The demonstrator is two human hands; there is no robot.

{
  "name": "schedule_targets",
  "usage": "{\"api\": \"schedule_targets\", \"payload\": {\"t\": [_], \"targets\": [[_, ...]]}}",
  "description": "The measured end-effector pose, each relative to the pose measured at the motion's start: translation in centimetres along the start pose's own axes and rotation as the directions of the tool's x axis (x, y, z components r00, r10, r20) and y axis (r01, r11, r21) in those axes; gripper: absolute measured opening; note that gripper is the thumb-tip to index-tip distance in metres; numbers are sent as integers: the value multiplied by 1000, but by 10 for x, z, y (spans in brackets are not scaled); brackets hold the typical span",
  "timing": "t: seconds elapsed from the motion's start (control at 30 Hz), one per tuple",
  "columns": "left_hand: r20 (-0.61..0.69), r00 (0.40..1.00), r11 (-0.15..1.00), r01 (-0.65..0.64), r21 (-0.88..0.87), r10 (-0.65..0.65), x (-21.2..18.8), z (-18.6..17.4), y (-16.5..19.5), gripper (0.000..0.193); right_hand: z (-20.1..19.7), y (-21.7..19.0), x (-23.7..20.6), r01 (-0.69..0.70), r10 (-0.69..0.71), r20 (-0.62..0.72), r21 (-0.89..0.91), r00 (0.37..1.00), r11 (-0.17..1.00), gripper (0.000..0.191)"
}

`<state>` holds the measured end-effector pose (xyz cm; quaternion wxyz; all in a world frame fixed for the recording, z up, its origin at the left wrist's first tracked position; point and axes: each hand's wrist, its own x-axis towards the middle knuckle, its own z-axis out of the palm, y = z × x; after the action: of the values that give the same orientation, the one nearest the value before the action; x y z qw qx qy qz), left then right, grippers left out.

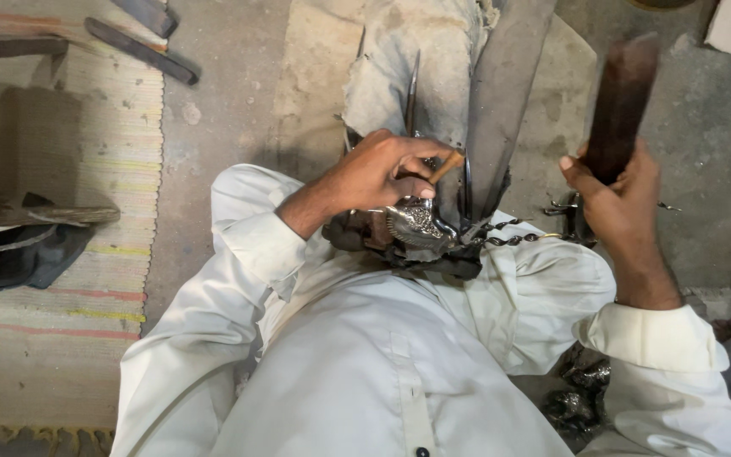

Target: The person sits cross-legged on the floor holding a small punch against a silver metal ornament resting on their lap. They repeatedly strike the punch with a wooden mallet to shape the ornament, repositioning the punch on different spots of the piece.

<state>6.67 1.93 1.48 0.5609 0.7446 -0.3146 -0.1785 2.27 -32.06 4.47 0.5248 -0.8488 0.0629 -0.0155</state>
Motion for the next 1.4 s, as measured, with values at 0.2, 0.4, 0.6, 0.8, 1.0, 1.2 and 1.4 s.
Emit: {"api": "schedule_targets", "payload": {"t": [0.2, 0.4, 0.6, 0.8, 1.0, 1.2, 1.4], "targets": [[-6, 999, 998, -33, 53, 33, 4, 1, 0, 59, -4, -4, 1, 43, -43, 21, -16, 999, 999, 29], [2, 995, 994, -103, 40, 103, 4, -1, -1, 57, -8, -27, -8, 182, -105, 155, -645, 982, 742, 24], [-9, 992, 991, -129, 25, 129, 3, -1, -5, 56, -5, -37, -11, 171, -120, 127, -551, 985, 817, 25], [-27, 978, 979, -205, 17, 206, 2, -1, -7, 54, -6, -40, -11, 363, -264, 253, -726, 931, 584, 26], [-47, 988, 984, -151, -99, 147, -3, 0, -10, 51, -5, -37, -14, 332, -192, 272, -718, 943, 612, 26], [-153, 988, 964, -37, -263, -4, -3, -13, -12, 51, -3, -14, -14, 24, 36, 311, -187, 950, 982, 37], [91, 992, 994, -75, -83, 82, 14, -11, -4, 42, -6, 7, -25, -160, 187, 314, -110, 931, 981, 34]]}}
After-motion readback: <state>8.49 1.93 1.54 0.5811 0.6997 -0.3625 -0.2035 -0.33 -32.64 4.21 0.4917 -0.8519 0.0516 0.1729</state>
